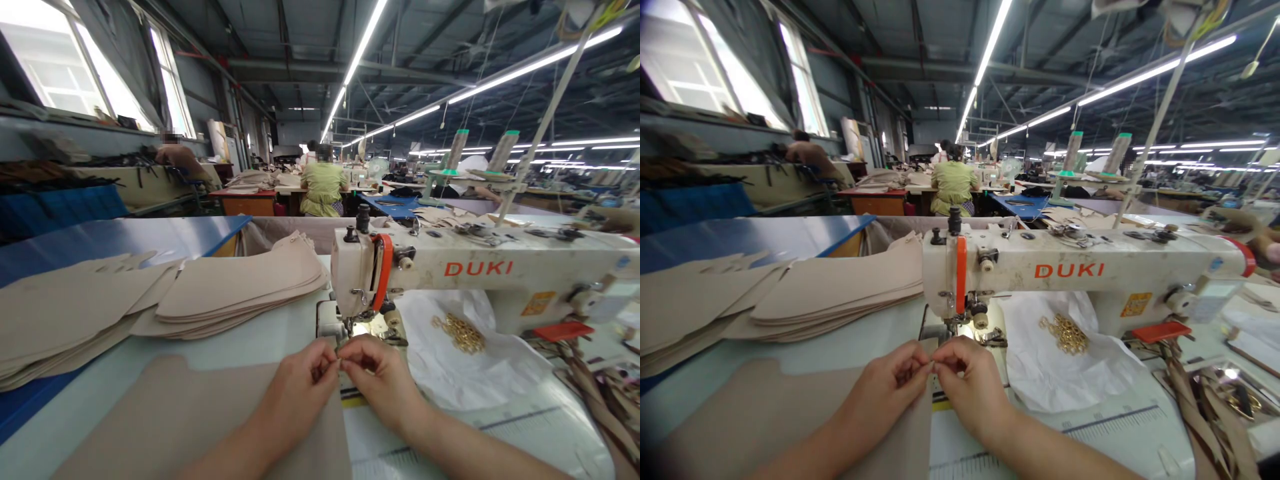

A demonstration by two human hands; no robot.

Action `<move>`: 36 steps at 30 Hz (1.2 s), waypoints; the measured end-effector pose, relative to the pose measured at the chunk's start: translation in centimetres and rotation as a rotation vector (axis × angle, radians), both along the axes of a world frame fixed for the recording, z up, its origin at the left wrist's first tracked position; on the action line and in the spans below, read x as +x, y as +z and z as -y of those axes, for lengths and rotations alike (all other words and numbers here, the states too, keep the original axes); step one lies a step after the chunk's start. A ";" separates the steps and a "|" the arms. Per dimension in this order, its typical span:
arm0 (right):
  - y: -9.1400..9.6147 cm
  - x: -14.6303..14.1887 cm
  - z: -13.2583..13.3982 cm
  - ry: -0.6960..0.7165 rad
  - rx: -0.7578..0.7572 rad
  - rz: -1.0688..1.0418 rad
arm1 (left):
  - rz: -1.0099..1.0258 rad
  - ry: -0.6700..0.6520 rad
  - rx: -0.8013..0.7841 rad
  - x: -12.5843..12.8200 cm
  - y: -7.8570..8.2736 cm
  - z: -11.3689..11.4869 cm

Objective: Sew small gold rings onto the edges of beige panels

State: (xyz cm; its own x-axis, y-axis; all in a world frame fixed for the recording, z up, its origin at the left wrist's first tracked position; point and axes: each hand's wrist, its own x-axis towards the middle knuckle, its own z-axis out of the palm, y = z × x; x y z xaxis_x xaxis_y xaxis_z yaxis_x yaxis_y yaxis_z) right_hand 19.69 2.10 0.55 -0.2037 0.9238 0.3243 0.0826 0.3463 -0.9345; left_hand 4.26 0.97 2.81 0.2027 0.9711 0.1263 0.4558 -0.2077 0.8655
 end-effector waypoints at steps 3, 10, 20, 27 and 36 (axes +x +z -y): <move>0.2 0.3 -0.1 0.074 -0.119 -0.126 | 0.216 -0.079 -0.128 -0.3 -0.2 -0.5; 0.0 0.7 -0.8 0.194 -0.310 -0.269 | 0.410 -0.206 -0.237 -0.4 -0.5 -1.0; 0.8 0.9 -0.6 0.181 -0.494 -0.355 | 0.515 -0.111 -0.460 -0.7 0.1 -1.4; 0.6 0.6 -0.5 0.199 -0.490 -0.356 | 0.441 -0.123 -0.464 -0.6 0.3 -1.2; 0.6 0.2 0.6 0.198 -0.272 -0.193 | 0.273 -0.117 -0.315 -0.5 0.2 -1.3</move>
State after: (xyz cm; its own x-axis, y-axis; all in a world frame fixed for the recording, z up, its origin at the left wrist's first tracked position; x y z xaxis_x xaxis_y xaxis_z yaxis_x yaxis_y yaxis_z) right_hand 19.90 1.48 1.14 -0.3454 0.9304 0.1226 -0.1477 0.0752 -0.9862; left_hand 3.75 2.31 3.04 0.3137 0.9433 -0.1087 0.1908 0.0496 0.9804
